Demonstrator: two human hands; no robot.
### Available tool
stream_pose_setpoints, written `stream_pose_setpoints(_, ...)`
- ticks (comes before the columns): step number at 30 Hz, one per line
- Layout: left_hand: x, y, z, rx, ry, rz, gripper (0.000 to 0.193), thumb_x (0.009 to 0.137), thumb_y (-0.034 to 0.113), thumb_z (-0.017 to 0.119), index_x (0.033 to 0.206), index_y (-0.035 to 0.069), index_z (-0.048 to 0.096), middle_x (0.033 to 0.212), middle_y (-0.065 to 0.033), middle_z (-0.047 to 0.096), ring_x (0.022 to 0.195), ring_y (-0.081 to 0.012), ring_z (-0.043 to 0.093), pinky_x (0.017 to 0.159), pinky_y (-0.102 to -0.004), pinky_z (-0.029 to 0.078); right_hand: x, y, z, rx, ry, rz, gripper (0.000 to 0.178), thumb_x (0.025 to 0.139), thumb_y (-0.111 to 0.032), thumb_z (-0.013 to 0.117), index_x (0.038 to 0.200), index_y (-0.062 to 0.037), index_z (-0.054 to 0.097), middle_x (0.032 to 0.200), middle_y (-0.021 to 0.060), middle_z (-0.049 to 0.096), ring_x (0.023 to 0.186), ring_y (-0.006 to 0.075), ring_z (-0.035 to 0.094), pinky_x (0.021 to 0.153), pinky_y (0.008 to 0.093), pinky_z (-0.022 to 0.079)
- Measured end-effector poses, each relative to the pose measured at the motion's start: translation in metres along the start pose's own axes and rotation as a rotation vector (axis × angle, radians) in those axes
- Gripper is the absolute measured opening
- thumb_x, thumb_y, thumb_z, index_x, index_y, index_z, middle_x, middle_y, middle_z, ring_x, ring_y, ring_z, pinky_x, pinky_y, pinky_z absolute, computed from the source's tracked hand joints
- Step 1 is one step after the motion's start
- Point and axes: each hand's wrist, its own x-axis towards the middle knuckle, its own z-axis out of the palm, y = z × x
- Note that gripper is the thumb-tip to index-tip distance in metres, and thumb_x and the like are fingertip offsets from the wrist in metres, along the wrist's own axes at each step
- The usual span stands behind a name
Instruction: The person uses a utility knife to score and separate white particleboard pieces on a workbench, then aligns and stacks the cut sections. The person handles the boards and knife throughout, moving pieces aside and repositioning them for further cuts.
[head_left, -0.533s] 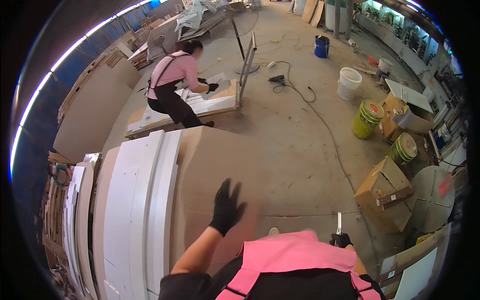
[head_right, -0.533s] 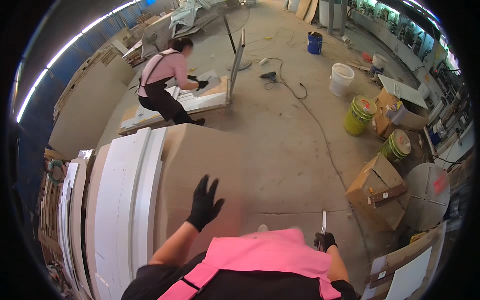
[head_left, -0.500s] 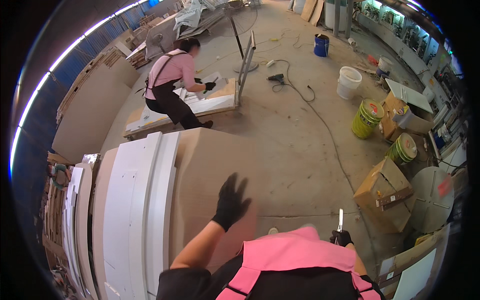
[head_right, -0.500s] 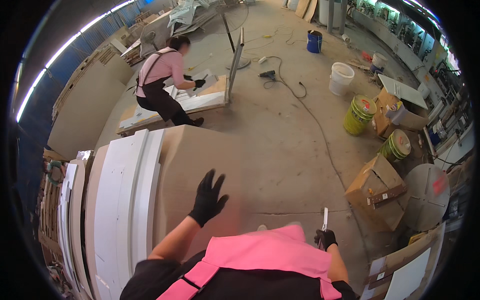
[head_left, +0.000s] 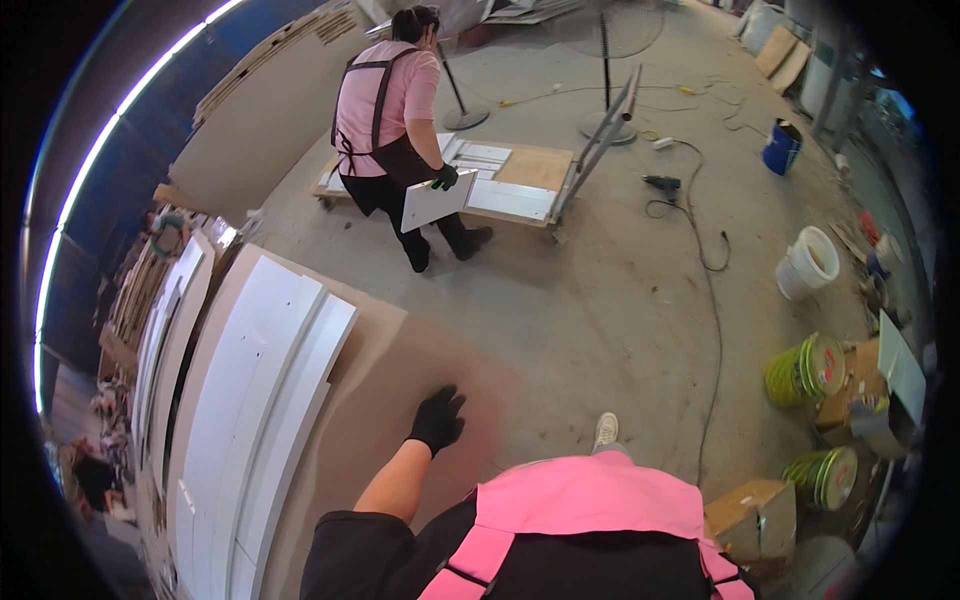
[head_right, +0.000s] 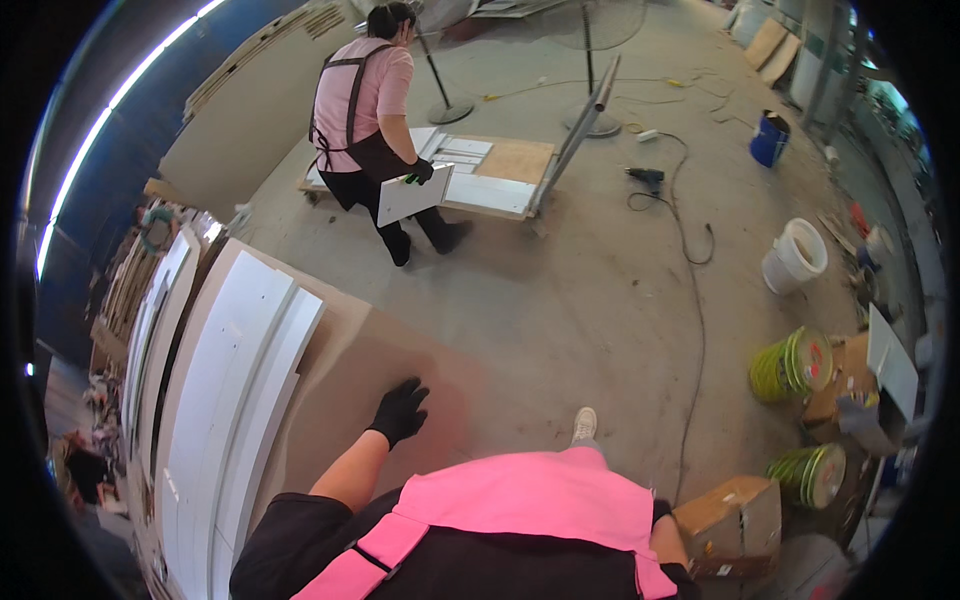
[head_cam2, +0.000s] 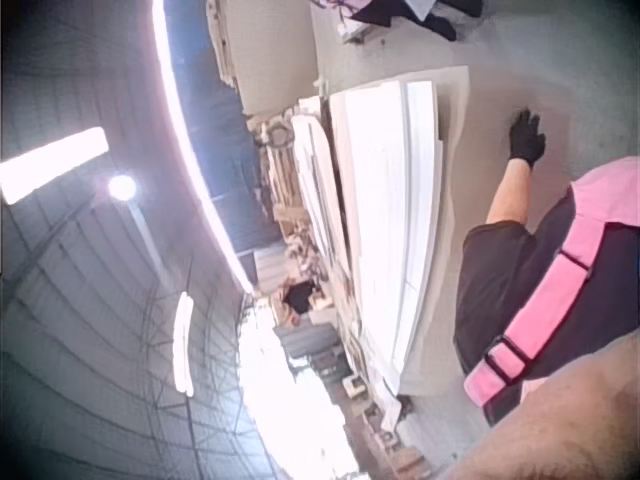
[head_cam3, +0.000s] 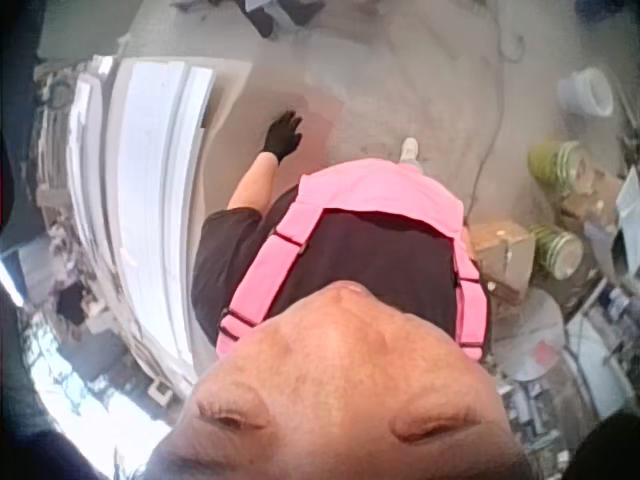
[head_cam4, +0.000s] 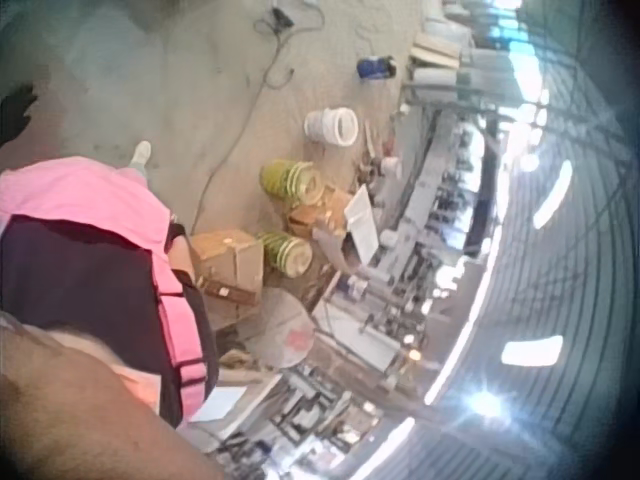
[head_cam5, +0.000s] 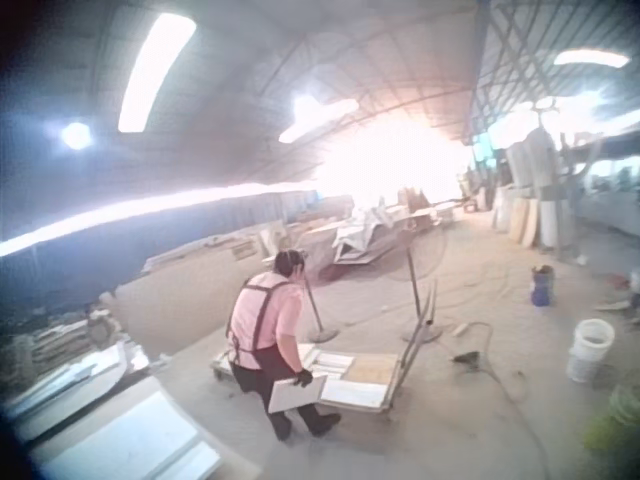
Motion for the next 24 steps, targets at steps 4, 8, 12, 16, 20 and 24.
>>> stream_pose_setpoints(4,-0.003,0.011,0.006,0.073,-0.135,-0.186,0.052,0.08,0.036,0.065,0.127,0.014,0.058,0.14,-0.0185,0.047,0.129,-0.0352,0.045,0.103,-0.0469,0.042,0.07,-0.155,-0.081,0.092,-0.028,-0.075,0.017,0.084,-0.016,0.067,0.081,0.001,0.063,0.069,0.0144,0.065,0.059,0.0241,0.065,0.054,0.0382,0.053)
stream_pose_setpoints(8,0.028,0.034,0.0,-0.113,-0.182,-0.517,0.051,0.082,0.037,0.065,0.126,0.012,0.06,0.131,-0.0193,0.056,0.122,-0.0365,0.052,0.1,-0.0453,0.044,0.105,-0.319,-0.096,-0.039,-0.14,-0.346,0.021,0.085,-0.021,0.068,0.089,-0.001,0.06,0.067,0.0134,0.064,0.054,0.0233,0.063,0.051,0.0359,0.051)
stream_pose_setpoints(12,0.058,0.018,0.014,-0.163,-0.216,-0.619,0.045,0.083,0.038,0.06,0.119,0.011,0.064,0.117,-0.0186,0.064,0.109,-0.0371,0.06,0.093,-0.0482,0.047,0.129,-0.424,-0.042,-0.011,-0.249,-0.35,0.019,0.085,-0.017,0.068,0.088,0.0001,0.061,0.067,0.0109,0.063,0.053,0.0212,0.06,0.051,0.0331,0.052)
stream_pose_setpoints(16,0.101,-0.033,0.062,-0.06,-0.63,-0.445,0.043,0.086,0.04,0.052,0.107,0.006,0.069,0.109,-0.0209,0.066,0.1,-0.0393,0.062,0.088,-0.0505,0.048,0.146,-0.482,0.03,-0.131,-0.318,-0.301,0.021,0.085,-0.018,0.068,0.085,0.0011,0.061,0.066,0.011,0.062,0.053,0.0227,0.06,0.051,0.0359,0.052)
stream_pose_setpoints(20,0.13,-0.053,0.092,-0.292,-0.497,-0.715,0.045,0.087,0.04,0.047,0.098,0.003,0.068,0.107,-0.0224,0.066,0.097,-0.0394,0.063,0.086,-0.0486,0.048,0.148,-0.541,0.059,-0.314,-0.367,-0.265,0.026,0.084,-0.021,0.069,0.086,0.0041,0.062,0.068,0.0142,0.065,0.055,0.0238,0.063,0.053,0.0365,0.052)
stream_pose_setpoints(24,0.164,-0.066,0.092,-1.006,-0.97,-1.06,0.043,0.092,0.044,0.053,0.109,0.008,0.07,0.106,-0.0134,0.071,0.085,-0.0219,0.068,0.073,-0.0361,0.053,0.167,-0.62,0.059,-0.465,-0.334,-0.181,0.023,0.084,-0.018,0.069,0.088,0.0034,0.062,0.07,0.0143,0.066,0.056,0.0233,0.063,0.054,0.0358,0.052)
